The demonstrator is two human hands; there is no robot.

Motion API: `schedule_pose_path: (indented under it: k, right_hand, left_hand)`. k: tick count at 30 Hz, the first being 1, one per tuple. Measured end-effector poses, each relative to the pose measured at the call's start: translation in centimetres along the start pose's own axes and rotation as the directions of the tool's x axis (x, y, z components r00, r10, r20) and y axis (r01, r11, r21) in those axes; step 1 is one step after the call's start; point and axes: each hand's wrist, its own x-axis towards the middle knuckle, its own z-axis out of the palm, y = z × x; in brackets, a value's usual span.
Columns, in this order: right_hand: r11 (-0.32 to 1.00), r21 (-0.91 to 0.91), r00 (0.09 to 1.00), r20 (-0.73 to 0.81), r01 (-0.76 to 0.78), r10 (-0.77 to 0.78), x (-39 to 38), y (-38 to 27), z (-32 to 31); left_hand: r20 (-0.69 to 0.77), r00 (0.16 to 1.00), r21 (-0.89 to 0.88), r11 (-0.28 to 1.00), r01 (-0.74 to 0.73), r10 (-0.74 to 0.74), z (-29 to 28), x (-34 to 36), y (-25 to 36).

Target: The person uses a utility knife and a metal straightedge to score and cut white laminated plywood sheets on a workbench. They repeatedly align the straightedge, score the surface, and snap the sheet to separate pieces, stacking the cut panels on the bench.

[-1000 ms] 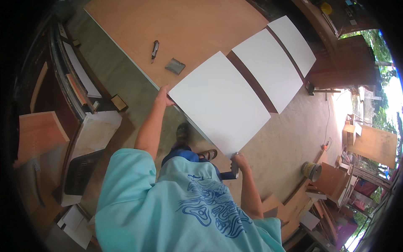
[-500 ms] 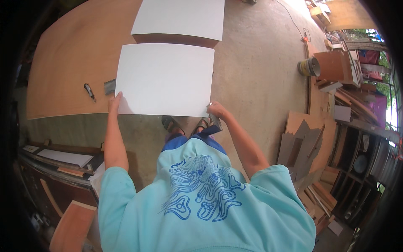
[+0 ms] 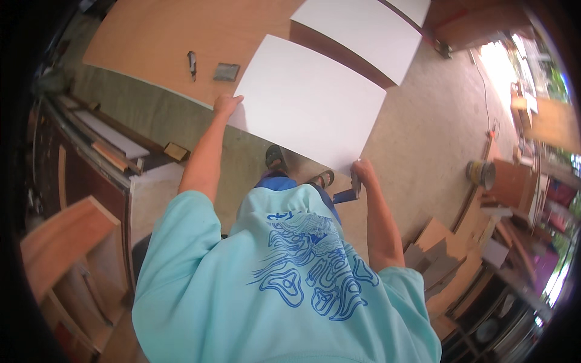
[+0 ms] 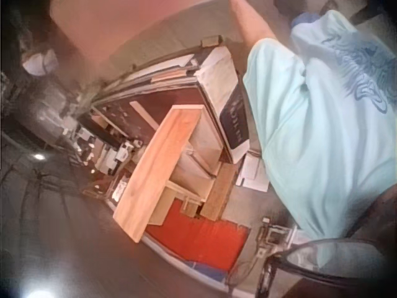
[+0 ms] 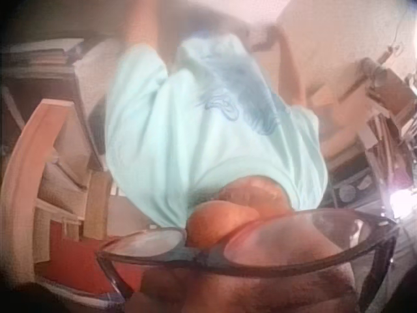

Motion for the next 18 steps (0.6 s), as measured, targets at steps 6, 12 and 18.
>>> schedule_pose_path:
  k: [6, 12, 18]
  right_hand:
    - [0.996, -0.017, 0.988, 0.127, -0.082, 0.084, -3.7, -1.8, 0.6]
    - [0.998, 0.028, 0.990, 0.134, -0.056, 0.052, -4.1, -1.7, 0.3]
    - [0.910, -0.384, 0.957, 0.286, 0.158, -0.045, -3.4, -1.9, 0.1]
  left_hand:
    - [-0.015, 1.000, -0.013, 1.000, 0.019, -0.020, -0.7, -1.4, 1.6]
    - [-0.049, 0.999, -0.004, 1.000, -0.005, 0.005, -0.8, -2.2, 1.4]
    - [-0.041, 0.998, -0.114, 0.992, -0.061, 0.057, -0.4, -1.0, -0.1]
